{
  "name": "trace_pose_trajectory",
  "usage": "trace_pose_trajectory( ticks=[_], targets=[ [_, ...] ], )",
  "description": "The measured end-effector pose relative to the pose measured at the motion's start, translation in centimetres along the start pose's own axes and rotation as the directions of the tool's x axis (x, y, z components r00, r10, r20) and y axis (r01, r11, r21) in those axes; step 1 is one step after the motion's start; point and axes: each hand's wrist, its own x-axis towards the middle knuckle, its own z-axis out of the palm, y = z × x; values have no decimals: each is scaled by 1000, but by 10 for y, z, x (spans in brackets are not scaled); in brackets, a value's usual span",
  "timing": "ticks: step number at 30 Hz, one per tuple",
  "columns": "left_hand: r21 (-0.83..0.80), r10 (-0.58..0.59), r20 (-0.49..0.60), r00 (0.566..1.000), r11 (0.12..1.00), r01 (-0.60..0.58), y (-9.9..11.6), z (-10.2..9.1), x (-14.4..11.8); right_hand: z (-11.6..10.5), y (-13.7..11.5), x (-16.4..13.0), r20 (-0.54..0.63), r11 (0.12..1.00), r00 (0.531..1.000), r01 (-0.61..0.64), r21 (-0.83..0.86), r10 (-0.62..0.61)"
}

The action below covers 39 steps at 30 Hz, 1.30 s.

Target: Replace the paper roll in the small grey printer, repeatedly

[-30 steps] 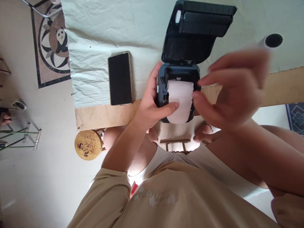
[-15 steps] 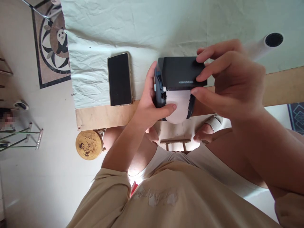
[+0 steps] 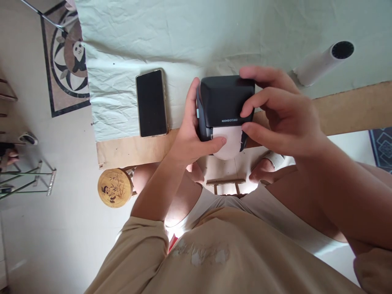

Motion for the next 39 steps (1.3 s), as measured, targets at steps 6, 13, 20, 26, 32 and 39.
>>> trace_pose_trajectory(
  ticks=[6,13,20,26,32,39],
  targets=[
    [11,5,-12,1000,1000,-5,1,0,-1,6,-1,-1,-18,980,988,-149,132,153],
    [-102,45,-17,999,994,-46,3,6,-1,7,2,0,165,856,927,-375,356,338],
    [-152,-1,-60,998,988,-8,10,7,-1,10,6,-1,135,862,935,-355,362,328],
    [-170,25,-31,999,985,-30,7,4,1,17,19,-6,73,921,972,-235,310,223],
    [-102,-8,-58,998,995,2,8,3,1,16,17,-3,89,883,961,-275,380,262],
    [-157,-4,-42,999,988,-2,8,3,0,16,19,-3,86,896,967,-255,363,241]
  ],
)
